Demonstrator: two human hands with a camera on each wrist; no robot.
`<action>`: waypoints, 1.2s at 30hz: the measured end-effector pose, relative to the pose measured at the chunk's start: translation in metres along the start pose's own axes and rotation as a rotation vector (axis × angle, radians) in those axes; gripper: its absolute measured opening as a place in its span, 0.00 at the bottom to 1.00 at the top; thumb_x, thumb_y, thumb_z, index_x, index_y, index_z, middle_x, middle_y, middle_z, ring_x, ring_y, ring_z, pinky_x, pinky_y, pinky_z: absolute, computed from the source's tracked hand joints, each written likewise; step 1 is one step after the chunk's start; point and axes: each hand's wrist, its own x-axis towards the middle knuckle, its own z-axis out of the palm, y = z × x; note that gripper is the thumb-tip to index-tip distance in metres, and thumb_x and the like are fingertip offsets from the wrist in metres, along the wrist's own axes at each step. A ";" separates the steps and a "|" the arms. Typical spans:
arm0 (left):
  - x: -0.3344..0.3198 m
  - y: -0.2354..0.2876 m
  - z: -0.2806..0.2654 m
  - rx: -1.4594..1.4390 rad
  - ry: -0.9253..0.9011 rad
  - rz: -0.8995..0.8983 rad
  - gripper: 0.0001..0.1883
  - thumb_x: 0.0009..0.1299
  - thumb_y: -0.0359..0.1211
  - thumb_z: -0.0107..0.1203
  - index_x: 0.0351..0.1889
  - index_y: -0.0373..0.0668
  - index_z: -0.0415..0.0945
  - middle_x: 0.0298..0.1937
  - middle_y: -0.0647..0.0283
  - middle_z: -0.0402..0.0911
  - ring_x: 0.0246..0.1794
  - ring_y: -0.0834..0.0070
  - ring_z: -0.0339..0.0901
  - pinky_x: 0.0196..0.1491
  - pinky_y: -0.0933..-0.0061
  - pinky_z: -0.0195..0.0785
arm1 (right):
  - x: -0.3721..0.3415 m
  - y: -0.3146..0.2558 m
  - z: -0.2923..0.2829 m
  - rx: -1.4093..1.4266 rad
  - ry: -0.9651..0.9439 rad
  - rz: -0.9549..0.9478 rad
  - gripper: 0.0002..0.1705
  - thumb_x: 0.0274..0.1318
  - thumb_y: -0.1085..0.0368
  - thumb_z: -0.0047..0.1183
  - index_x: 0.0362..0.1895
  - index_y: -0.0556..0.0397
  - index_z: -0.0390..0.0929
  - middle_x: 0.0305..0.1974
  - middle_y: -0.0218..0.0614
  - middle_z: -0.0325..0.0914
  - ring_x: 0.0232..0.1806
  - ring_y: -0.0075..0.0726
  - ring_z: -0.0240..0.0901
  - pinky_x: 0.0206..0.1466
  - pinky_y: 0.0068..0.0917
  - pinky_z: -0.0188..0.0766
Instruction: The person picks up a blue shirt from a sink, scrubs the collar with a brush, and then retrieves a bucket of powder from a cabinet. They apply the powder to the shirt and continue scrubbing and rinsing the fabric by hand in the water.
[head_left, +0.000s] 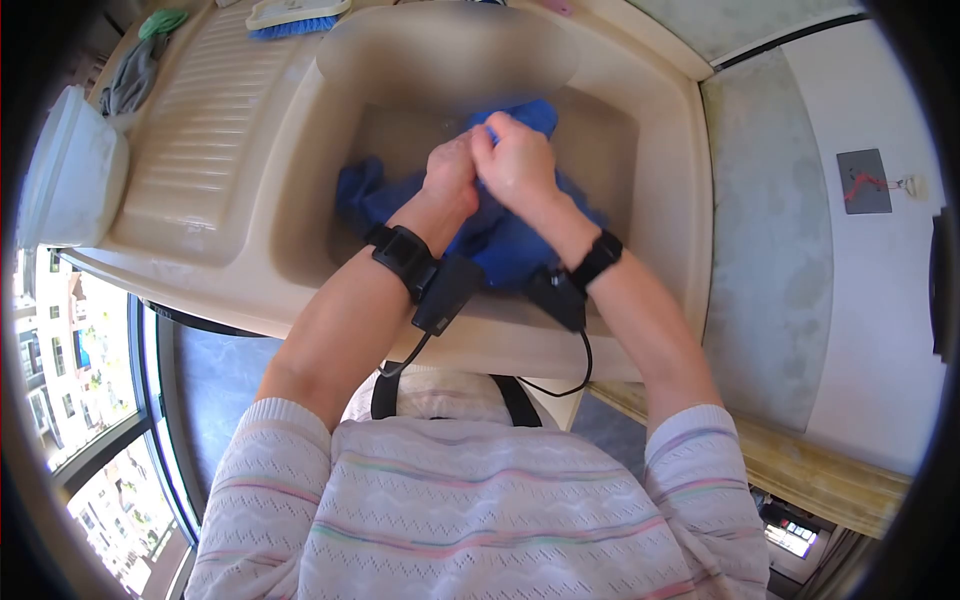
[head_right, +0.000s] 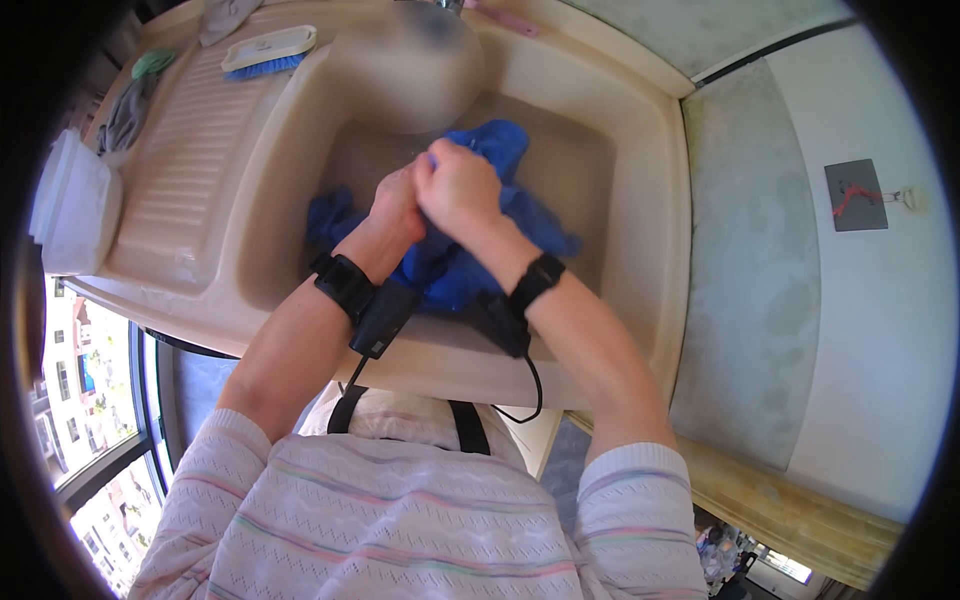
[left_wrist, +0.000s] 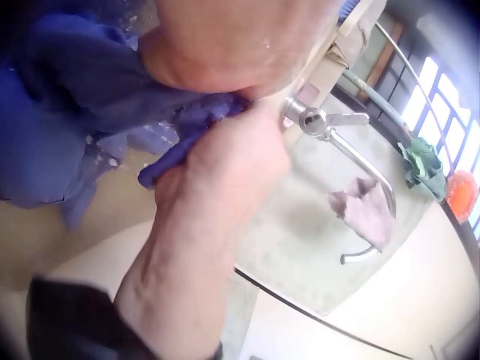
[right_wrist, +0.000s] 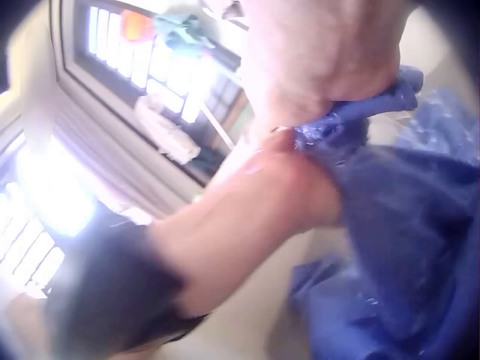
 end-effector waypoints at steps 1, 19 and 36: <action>-0.013 0.009 0.009 -0.153 -0.428 0.038 0.11 0.66 0.33 0.45 0.41 0.37 0.72 0.38 0.59 0.75 0.36 0.70 0.72 0.39 0.69 0.67 | -0.007 -0.011 -0.003 0.063 0.075 -0.141 0.12 0.50 0.57 0.46 0.25 0.52 0.73 0.23 0.48 0.75 0.29 0.57 0.72 0.33 0.47 0.69; -0.014 0.025 0.050 0.914 0.305 -0.013 0.30 0.62 0.42 0.51 0.58 0.36 0.61 0.57 0.51 0.65 0.58 0.63 0.62 0.57 0.66 0.56 | -0.043 0.252 0.014 -0.029 -0.218 0.579 0.31 0.47 0.50 0.54 0.51 0.57 0.69 0.45 0.48 0.74 0.47 0.44 0.71 0.48 0.33 0.67; -0.006 0.027 0.047 0.154 0.267 -0.299 0.17 0.67 0.41 0.44 0.46 0.37 0.69 0.44 0.53 0.74 0.44 0.59 0.74 0.41 0.53 0.70 | 0.016 0.023 -0.013 0.987 -0.252 0.336 0.14 0.48 0.58 0.54 0.33 0.57 0.76 0.26 0.35 0.77 0.27 0.32 0.72 0.33 0.26 0.67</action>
